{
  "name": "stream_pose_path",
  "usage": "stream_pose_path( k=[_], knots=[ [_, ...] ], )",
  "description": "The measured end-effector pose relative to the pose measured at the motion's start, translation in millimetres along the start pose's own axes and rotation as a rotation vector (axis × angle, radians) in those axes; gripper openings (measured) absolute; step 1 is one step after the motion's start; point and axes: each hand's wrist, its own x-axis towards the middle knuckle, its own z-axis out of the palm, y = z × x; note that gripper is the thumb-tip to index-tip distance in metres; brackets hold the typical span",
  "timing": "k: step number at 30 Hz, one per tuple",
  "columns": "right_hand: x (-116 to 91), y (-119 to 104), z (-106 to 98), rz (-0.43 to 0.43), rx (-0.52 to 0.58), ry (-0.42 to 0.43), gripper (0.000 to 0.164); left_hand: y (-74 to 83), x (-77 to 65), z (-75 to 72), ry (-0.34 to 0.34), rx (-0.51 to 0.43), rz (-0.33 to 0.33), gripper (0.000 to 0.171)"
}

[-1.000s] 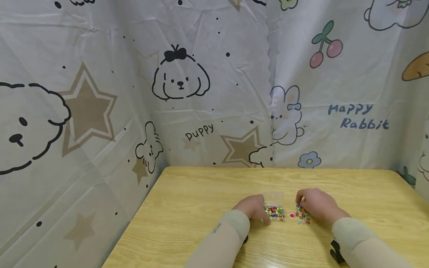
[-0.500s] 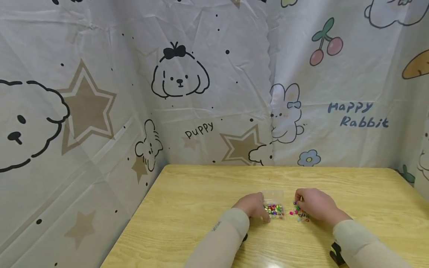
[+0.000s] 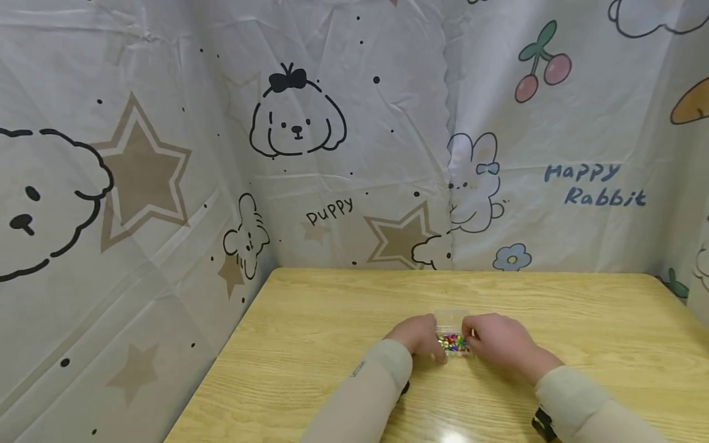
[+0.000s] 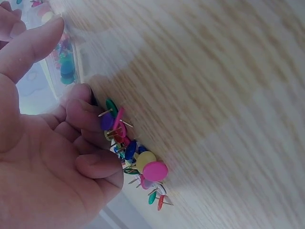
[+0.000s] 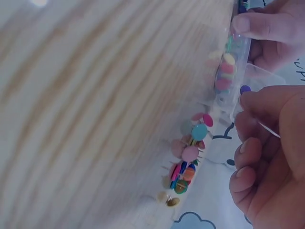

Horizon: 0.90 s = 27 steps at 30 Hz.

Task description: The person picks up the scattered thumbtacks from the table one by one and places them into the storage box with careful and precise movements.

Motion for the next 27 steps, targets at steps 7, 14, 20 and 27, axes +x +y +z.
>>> stream_pose_path(
  k=[7, 14, 20, 27],
  knots=[
    [4, -5, 3, -0.022, -0.041, -0.005, 0.016, 1.1, 1.0, -1.5, 0.001, 0.022, 0.012, 0.057],
    [6, -10, 5, 0.016, -0.033, -0.04, 0.013, 1.7, 1.2, -2.3, -0.001, 0.015, 0.006, 0.066],
    [5, -12, 4, 0.026, -0.015, -0.039, 0.011, 1.8, 1.6, 0.4, -0.007, 0.027, 0.001, 0.055],
    [4, -2, -9, 0.057, 0.011, -0.042, 0.01, 2.3, -0.2, -0.6, -0.005, 0.018, -0.009, 0.052]
  ],
)
